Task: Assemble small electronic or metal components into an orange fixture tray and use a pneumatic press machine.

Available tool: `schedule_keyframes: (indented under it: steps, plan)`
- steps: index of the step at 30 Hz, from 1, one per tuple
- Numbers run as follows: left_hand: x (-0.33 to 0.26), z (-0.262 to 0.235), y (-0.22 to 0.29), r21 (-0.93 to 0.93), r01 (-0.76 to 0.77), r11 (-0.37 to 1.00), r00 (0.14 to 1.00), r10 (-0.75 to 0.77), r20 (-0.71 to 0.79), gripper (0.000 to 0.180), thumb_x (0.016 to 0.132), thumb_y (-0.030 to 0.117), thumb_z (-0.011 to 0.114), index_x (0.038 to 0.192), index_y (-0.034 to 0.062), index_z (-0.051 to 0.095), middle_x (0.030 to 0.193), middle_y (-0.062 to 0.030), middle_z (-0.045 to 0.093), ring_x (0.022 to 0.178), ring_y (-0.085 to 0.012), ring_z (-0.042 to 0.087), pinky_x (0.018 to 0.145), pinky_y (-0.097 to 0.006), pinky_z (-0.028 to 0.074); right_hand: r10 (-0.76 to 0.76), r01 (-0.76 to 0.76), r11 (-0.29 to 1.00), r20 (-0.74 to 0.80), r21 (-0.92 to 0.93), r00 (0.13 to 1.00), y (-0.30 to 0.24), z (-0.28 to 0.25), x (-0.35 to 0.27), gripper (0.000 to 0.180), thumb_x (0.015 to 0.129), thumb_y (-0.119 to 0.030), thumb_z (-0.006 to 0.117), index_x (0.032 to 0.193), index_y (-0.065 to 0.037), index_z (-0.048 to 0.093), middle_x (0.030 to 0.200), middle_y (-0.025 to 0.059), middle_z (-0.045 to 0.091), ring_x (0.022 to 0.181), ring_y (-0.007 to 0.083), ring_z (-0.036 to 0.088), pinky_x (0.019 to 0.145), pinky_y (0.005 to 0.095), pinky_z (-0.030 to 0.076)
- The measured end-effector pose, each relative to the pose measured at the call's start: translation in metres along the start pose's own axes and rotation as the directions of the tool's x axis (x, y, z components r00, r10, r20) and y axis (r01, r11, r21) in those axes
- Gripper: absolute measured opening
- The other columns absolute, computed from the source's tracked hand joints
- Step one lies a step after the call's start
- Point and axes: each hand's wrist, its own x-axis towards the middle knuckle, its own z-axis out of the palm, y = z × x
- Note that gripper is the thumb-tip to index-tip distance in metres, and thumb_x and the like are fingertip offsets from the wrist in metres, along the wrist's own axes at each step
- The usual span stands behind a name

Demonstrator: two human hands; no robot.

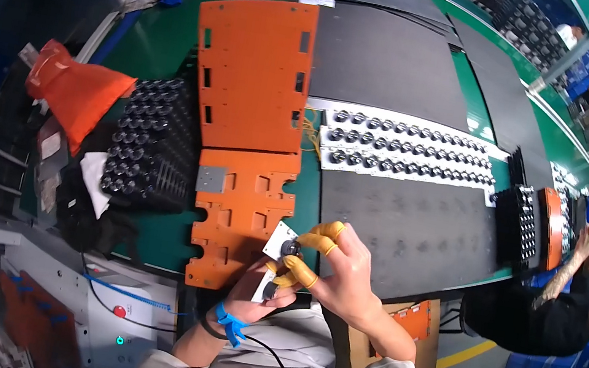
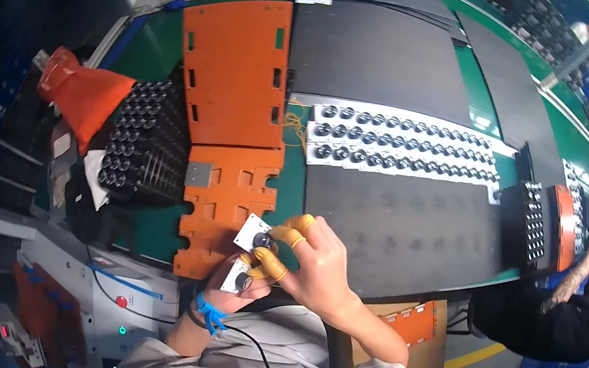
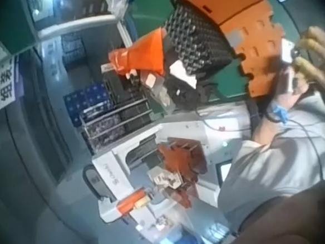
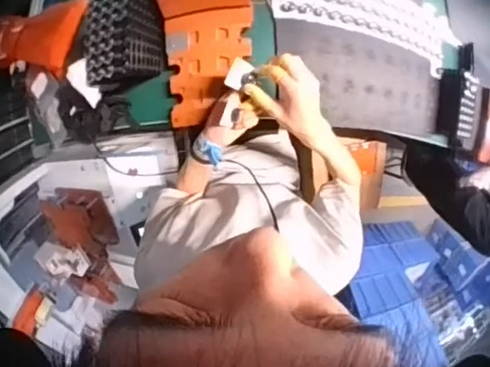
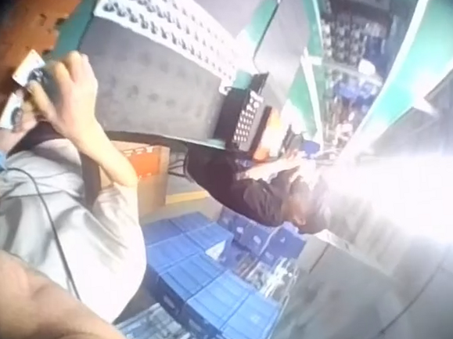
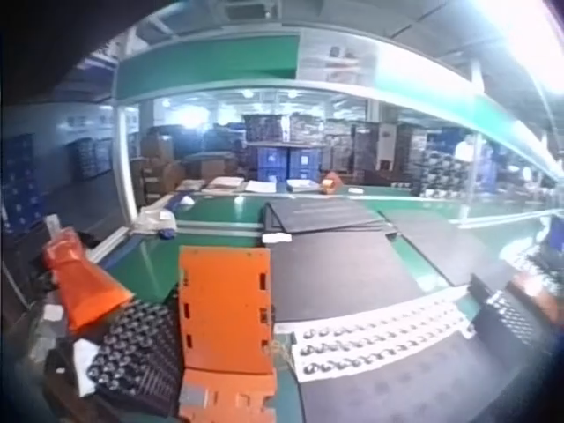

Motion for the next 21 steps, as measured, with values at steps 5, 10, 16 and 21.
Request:
schedule_keyframes:
  steps: [5,10,16,21]
  plan:
    - [-0.005,0.024,-0.001,0.233,0.018,0.972,0.993,0.01,-0.121,0.04,0.108,0.021,0.047,0.144,0.0047,0.049,0.075,-0.0017,0.047,0.054,-0.0073,0.037,0.046,-0.023,0.033,0.08,-0.082,0.996,-0.105,-0.02,0.991,0.002,-0.029,-0.015,0.03,0.072,-0.008,0.08,0.099,-0.002,0.07,0.095,0.0143,0.066,0.085,0.0295,0.064,0.074,0.0375,0.053]
    - [0.005,0.023,0.014,0.181,0.026,0.983,1.0,-0.026,-0.003,0.046,0.112,0.032,0.043,0.143,-0.0017,0.047,0.065,0.0033,0.035,0.05,-0.0059,0.03,0.042,-0.023,0.026,0.223,-0.36,0.857,-0.365,-0.369,0.904,0.1,-0.097,-0.03,0.021,0.08,-0.01,0.076,0.098,-0.002,0.07,0.1,0.0181,0.067,0.089,0.0372,0.066,0.078,0.042,0.055]
    - [0.008,-0.005,0.031,0.005,-0.076,0.997,0.997,0.076,-0.004,0.042,0.11,0.03,0.045,0.14,0.0019,0.052,0.066,0.0021,0.037,0.047,-0.007,0.03,0.042,-0.023,0.021,0.228,-0.418,0.45,-0.351,-0.789,0.908,0.216,-0.215,-0.092,0.028,0.083,-0.016,0.075,0.108,-0.003,0.071,0.107,0.0136,0.063,0.102,0.0317,0.06,0.088,0.0421,0.05]
    - [0.006,-0.019,0.034,-0.03,-0.137,0.99,0.991,0.136,-0.016,0.034,0.109,0.03,0.047,0.129,0.0051,0.058,0.066,0.0016,0.038,0.048,-0.008,0.031,0.043,-0.025,0.019,0.302,-0.454,0.461,-0.347,-0.763,0.888,0.24,-0.232,-0.105,0.036,0.08,-0.02,0.079,0.112,-0.007,0.072,0.101,0.0109,0.061,0.1,0.0301,0.059,0.087,0.0414,0.048]
